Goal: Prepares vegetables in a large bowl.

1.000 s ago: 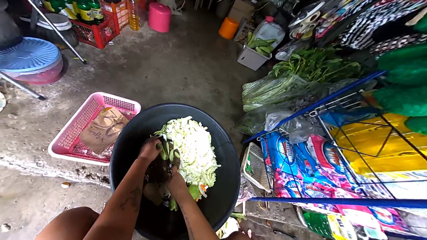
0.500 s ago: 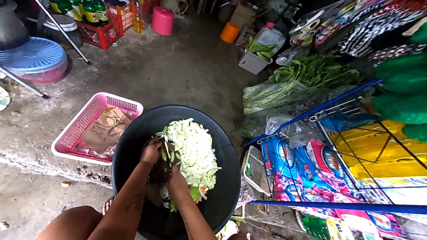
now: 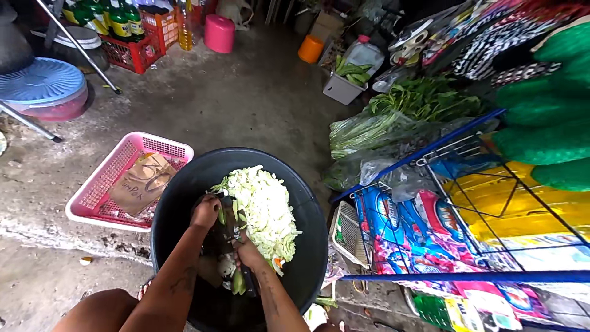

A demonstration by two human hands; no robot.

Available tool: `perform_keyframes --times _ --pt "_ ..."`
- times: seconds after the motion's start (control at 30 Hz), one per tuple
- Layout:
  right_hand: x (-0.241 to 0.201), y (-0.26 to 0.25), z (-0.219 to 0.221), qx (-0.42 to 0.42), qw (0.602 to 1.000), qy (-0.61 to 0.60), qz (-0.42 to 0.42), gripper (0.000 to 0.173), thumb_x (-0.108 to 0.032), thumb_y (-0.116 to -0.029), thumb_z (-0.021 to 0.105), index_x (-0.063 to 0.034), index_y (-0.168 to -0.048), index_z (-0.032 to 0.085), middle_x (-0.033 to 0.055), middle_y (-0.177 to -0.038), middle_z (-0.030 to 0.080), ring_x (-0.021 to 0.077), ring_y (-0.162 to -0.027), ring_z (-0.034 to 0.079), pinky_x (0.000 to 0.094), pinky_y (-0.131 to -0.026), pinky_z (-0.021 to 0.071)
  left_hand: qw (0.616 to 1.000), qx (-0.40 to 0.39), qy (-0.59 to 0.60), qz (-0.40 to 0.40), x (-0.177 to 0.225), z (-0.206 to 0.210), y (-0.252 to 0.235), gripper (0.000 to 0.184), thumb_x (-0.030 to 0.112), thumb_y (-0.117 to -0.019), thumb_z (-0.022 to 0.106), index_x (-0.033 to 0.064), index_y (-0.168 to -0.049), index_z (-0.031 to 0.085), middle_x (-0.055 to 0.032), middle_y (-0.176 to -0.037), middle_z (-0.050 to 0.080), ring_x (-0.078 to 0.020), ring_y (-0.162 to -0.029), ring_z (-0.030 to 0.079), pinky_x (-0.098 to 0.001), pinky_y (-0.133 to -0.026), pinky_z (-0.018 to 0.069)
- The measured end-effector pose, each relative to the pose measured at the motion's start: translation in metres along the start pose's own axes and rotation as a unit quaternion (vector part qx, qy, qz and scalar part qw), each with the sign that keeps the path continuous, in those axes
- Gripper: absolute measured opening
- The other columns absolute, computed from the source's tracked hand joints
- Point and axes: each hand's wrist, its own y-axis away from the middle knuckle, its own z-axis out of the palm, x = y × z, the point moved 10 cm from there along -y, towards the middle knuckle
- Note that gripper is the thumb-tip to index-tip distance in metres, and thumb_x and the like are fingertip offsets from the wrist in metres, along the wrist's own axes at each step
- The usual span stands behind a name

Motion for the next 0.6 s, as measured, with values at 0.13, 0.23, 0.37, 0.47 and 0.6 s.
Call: perform_keyframes --times 0.13,0.23,0.37,0.47,0.6 --pt "-0.026 0.021 -0.02 0.073 0.976 0.203 -0.03 0.042 -0.025 -0.1118 0.04 -0.0089 -0.15 0.041 0.0218 -0.125 0.067 0.0358 -0.113 0.069 0.0543 -0.098 0.055 1.0 0.0 0.008 -0.01 -0.004 0.0 0.002 0.024 0.009 -0.1009 0.057 0.0066 -0.119 0.073 -0.0152 -0.146 0.057 -0.0298 -0.137 0.053 -0.0457 -0.114 0.0443" --pt "-0.046 0.035 -0.009 0.071 0.963 0.259 -0.023 0.041 -0.026 -0.1118 0.039 -0.0111 -0.15 0.04 0.0208 -0.122 0.069 0.0369 -0.115 0.069 0.0554 -0.097 0.0551 0.999 0.013 0.023 -0.022 -0.007 -0.002 0.002 0.024 0.01 -0.1009 0.06 0.0041 -0.121 0.072 -0.0157 -0.146 0.057 -0.0291 -0.139 0.052 -0.0442 -0.117 0.0419" --pt "-0.056 0.036 0.004 0.057 0.961 0.27 -0.001 0.044 -0.022 -0.1109 0.039 -0.0123 -0.153 0.036 0.0204 -0.126 0.067 0.0368 -0.118 0.068 0.0553 -0.098 0.0548 0.999 0.009 0.02 -0.04 -0.012 -0.001 0.001 0.026 0.014 -0.1019 0.059 0.0034 -0.123 0.071 -0.016 -0.147 0.056 -0.0294 -0.137 0.054 -0.0449 -0.116 0.0435" --pt "-0.052 0.033 0.005 0.067 0.959 0.275 0.013 0.044 -0.02 -0.1096 0.04 -0.0139 -0.153 0.036 0.0192 -0.125 0.068 0.0358 -0.117 0.068 0.0553 -0.096 0.0556 0.999 0.006 0.017 -0.044 -0.012 0.0 0.001 0.026 0.013 -0.1024 0.057 0.0056 -0.123 0.071 -0.0151 -0.148 0.056 -0.029 -0.136 0.055 -0.0453 -0.115 0.0444" --pt "-0.049 0.032 0.009 0.067 0.96 0.271 0.027 0.045 -0.02 -0.1102 0.039 -0.0145 -0.155 0.033 0.0191 -0.125 0.068 0.0361 -0.117 0.068 0.0554 -0.096 0.0556 0.999 0.0 0.024 -0.047 -0.012 0.001 0.001 0.025 0.013 -0.1026 0.056 0.0053 -0.122 0.071 -0.0154 -0.148 0.055 -0.0297 -0.137 0.055 -0.0459 -0.115 0.0441"
